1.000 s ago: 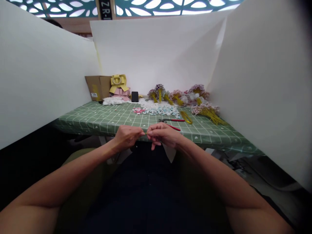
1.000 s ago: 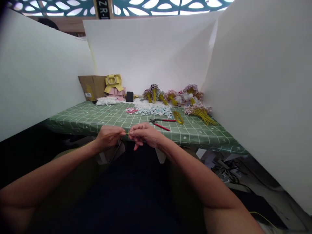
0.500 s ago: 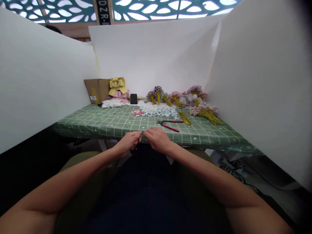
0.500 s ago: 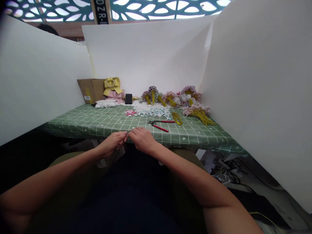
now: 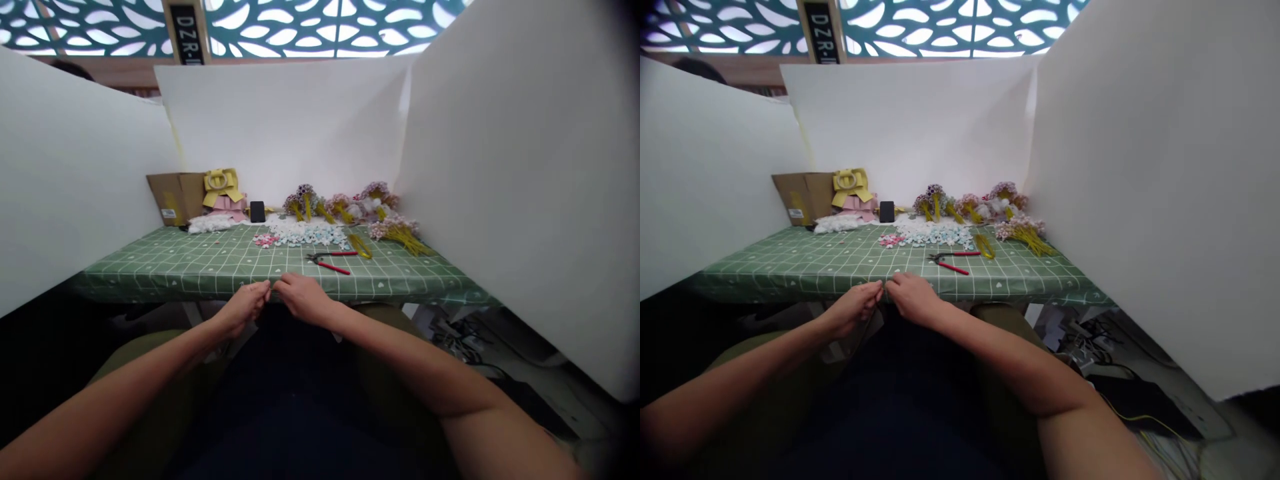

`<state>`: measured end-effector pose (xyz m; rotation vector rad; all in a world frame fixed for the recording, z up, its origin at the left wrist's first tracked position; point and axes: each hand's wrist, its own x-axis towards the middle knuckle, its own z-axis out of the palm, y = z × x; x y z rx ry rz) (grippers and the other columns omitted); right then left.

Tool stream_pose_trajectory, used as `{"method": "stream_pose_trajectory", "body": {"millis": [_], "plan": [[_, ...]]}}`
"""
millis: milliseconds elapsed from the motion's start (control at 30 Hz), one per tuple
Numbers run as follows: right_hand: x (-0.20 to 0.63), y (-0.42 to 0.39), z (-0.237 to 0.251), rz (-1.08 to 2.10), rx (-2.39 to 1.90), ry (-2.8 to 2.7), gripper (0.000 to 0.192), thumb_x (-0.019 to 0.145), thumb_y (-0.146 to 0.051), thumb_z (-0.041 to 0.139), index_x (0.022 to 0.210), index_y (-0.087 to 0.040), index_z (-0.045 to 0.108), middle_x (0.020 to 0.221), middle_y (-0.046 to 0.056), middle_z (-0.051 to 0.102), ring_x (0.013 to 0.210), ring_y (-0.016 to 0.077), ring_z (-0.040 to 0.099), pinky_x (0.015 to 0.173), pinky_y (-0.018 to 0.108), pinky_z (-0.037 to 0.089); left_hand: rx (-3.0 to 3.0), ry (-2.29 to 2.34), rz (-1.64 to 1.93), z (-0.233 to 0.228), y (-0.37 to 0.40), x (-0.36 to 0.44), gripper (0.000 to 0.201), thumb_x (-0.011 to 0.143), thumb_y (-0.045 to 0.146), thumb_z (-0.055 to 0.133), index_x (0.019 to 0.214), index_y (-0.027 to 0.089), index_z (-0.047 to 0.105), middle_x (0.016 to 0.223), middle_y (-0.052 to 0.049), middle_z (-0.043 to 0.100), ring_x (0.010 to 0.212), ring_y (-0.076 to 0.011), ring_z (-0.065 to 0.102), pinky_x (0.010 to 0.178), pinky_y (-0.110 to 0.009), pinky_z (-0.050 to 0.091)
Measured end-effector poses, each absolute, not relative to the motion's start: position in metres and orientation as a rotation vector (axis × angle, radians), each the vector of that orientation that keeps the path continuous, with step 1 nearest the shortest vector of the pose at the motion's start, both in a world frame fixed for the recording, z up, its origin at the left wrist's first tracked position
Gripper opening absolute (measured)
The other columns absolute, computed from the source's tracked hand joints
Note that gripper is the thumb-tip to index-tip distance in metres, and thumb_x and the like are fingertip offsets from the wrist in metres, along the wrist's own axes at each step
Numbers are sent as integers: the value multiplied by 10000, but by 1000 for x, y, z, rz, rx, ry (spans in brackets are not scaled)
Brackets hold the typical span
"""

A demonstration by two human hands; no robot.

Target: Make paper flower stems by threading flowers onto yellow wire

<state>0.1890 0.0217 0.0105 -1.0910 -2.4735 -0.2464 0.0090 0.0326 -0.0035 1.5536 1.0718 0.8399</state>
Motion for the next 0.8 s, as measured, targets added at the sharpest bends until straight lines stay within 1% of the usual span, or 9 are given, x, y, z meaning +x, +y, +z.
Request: {"method": "stream_pose_trajectory", "body": {"millis": [100, 200, 333, 433, 500, 533, 600, 700, 800], "plan": [[186, 16, 8, -507, -1024, -2522, 171, 887, -117, 429, 937, -127, 591, 923, 110, 597, 824, 191, 511, 704, 303, 389, 1369, 995, 762, -5, 32, 10, 416, 837, 589, 453, 694, 200, 418, 500, 99, 204, 398, -63, 122, 392, -195, 91], [187, 9, 17, -338, -1026, -2505, 151, 881, -131, 441, 895, -127, 592, 858, 86, 596, 748, 171, 496, 663, 291, 385, 1542, 983, 774, 5, 27, 11, 433, 839, 577, 458, 652, 188, 428, 508, 79, 261, 417, -68, 193, 405, -198, 155], [192, -2, 44, 586, -853, -2258, 185, 905, -234, 462, 765, -147, 545, 686, -10, 512, 600, 98, 432, 634, 249, 423, 2129, 937, 1097, 34, 5, 7, 426, 863, 489, 459, 578, 173, 497, 582, -1, 474, 558, -122, 434, 549, -243, 353], [196, -15, 65, 1430, -468, -2042, 214, 897, -338, 499, 803, -148, 531, 718, -33, 516, 485, 47, 339, 617, 271, 491, 2456, 852, 1175, 54, -16, -2, 349, 871, 426, 474, 634, 203, 599, 543, -6, 507, 510, -132, 439, 550, -268, 347], [197, -18, 69, 1676, -321, -1998, 215, 885, -359, 522, 837, -150, 531, 716, -43, 518, 459, 37, 309, 629, 297, 511, 2554, 775, 1245, 59, -20, -6, 297, 811, 451, 558, 630, 223, 622, 527, -10, 509, 496, -136, 422, 535, -274, 330], [197, -17, 67, 1654, -341, -2022, 209, 894, -353, 509, 839, -152, 530, 683, -52, 498, 462, 42, 324, 637, 293, 507, 2545, 786, 1266, 58, -18, -7, 290, 784, 463, 589, 620, 225, 619, 528, -12, 505, 501, -138, 418, 533, -274, 326], [196, -9, 57, 1302, -587, -2132, 210, 928, -316, 454, 818, -155, 533, 623, -55, 448, 517, 70, 398, 657, 269, 481, 2389, 898, 1228, 48, -7, -3, 344, 762, 497, 601, 577, 208, 581, 536, -12, 484, 515, -136, 411, 521, -264, 323], [192, 4, 37, 236, -1082, -2232, 196, 925, -250, 459, 796, -147, 565, 753, 17, 532, 734, 136, 508, 711, 273, 430, 1819, 1052, 1016, 22, 13, 7, 455, 785, 574, 530, 563, 183, 465, 515, 28, 367, 466, -100, 319, 438, -223, 258], [187, 9, 24, -481, -1009, -2456, 155, 918, -198, 449, 944, -141, 591, 952, 96, 590, 879, 199, 524, 761, 326, 420, 1306, 1007, 812, 1, 25, 13, 425, 760, 571, 568, 639, 190, 423, 503, 89, 237, 412, -60, 164, 390, -185, 131]]}}
